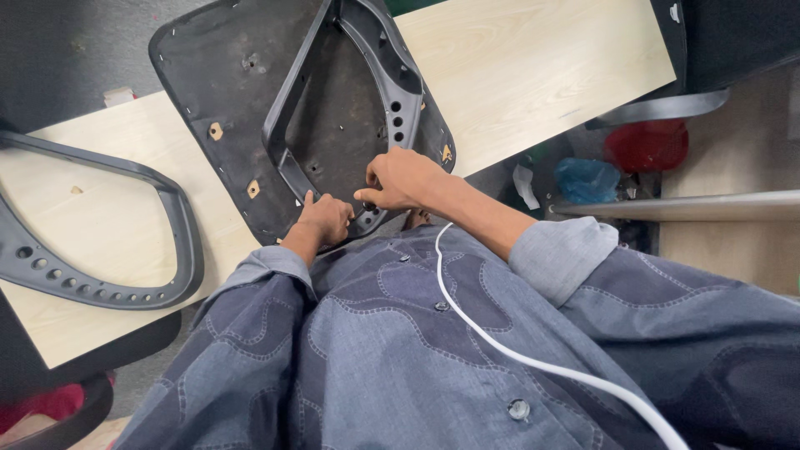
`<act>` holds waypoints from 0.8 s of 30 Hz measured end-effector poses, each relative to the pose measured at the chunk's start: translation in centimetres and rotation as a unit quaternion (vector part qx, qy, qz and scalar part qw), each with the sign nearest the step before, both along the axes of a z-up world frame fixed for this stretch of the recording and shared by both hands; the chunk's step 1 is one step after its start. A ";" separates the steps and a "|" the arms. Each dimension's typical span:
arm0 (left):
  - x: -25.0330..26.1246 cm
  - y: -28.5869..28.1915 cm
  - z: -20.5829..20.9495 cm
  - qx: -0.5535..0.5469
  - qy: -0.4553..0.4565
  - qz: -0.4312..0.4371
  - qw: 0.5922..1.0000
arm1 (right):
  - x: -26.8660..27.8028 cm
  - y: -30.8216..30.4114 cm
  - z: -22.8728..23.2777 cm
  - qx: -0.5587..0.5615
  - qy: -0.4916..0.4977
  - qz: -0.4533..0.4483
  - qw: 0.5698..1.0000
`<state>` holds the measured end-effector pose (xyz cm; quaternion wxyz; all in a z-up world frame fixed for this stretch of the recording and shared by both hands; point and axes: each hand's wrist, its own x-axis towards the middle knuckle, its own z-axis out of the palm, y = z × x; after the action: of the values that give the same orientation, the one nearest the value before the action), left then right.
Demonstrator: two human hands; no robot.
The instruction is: The person uses a screwdriver to fasten screws into a black plastic chair frame resting on a wooden table. They repeatedly align the frame, insert screws, and tighten them while holding the frame steady with the other hand.
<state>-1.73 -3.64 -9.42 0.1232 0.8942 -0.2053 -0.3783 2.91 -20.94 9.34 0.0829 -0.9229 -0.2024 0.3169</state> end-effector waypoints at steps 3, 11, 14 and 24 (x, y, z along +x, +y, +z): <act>0.0 0.2 -0.5 -0.011 -0.013 0.002 1.000 | 0.4 -0.1 -0.1 0.037 0.024 0.012 0.999; 0.1 0.1 -0.7 -0.017 -0.022 0.003 1.000 | 0.6 -0.7 -1.5 0.125 0.028 0.088 0.988; 0.3 0.1 0.0 -0.001 0.002 -0.012 1.000 | 0.2 -0.5 -1.0 0.127 0.011 0.063 0.990; 0.2 0.2 0.5 0.015 0.029 -0.045 0.998 | -0.6 0.7 0.5 0.079 -0.011 0.039 0.996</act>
<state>-1.55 -3.42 -8.93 0.0989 0.8744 -0.2360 -0.4123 2.36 -20.22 9.82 0.1407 -0.9082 -0.2639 0.2927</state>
